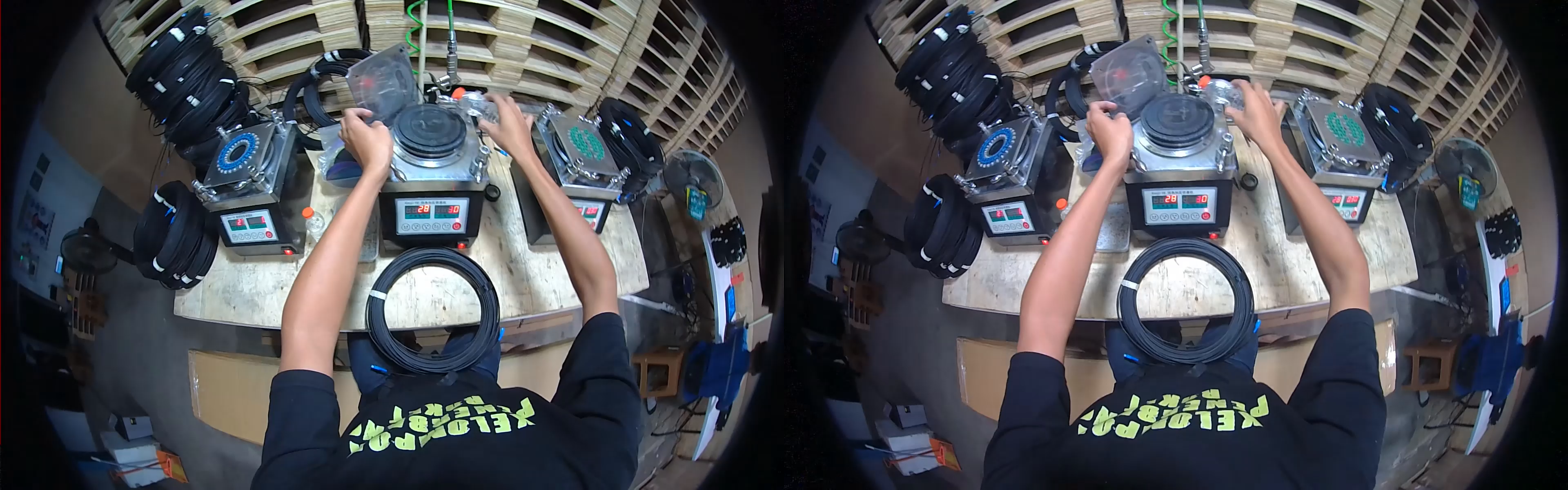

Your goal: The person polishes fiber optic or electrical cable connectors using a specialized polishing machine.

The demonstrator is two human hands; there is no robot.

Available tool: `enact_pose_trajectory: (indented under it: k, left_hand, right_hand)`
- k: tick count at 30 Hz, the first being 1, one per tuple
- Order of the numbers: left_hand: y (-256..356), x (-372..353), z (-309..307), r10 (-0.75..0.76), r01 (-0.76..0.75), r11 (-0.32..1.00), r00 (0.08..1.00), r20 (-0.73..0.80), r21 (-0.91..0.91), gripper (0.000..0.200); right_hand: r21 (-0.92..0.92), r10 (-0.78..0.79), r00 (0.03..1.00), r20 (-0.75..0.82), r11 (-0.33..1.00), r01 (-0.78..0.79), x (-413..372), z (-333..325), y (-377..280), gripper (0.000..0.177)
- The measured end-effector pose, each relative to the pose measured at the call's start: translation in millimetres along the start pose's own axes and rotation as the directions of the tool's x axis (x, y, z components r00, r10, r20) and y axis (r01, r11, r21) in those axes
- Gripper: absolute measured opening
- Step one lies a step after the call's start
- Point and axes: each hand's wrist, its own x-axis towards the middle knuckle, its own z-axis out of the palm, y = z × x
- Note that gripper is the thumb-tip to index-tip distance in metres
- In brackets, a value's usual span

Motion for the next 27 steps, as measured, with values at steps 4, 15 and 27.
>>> enact_pose_trajectory:
  k: [4,15,27]
  left_hand:
    - [-0.2,3.3,-1.6,-0.077,0.078,0.991,0.997,0.016,-0.11,0.03]
    - [-5.3,11.9,-1.3,-0.176,0.212,0.968,0.954,0.244,-0.132,0.059]
    - [-30.5,56.4,-15.9,0.005,-0.058,0.994,0.868,0.497,0.091,0.041]
  right_hand:
    - [0.451,0.167,0.984,-0.053,0.883,-0.126,-69.3,14.6,64.7,0.059]
    - [0.552,0.411,0.909,0.073,0.742,-0.38,-257.0,68.1,94.6,0.057]
    - [0.635,0.47,0.881,-0.063,0.7,-0.328,-209.7,17.7,61.3,0.071]
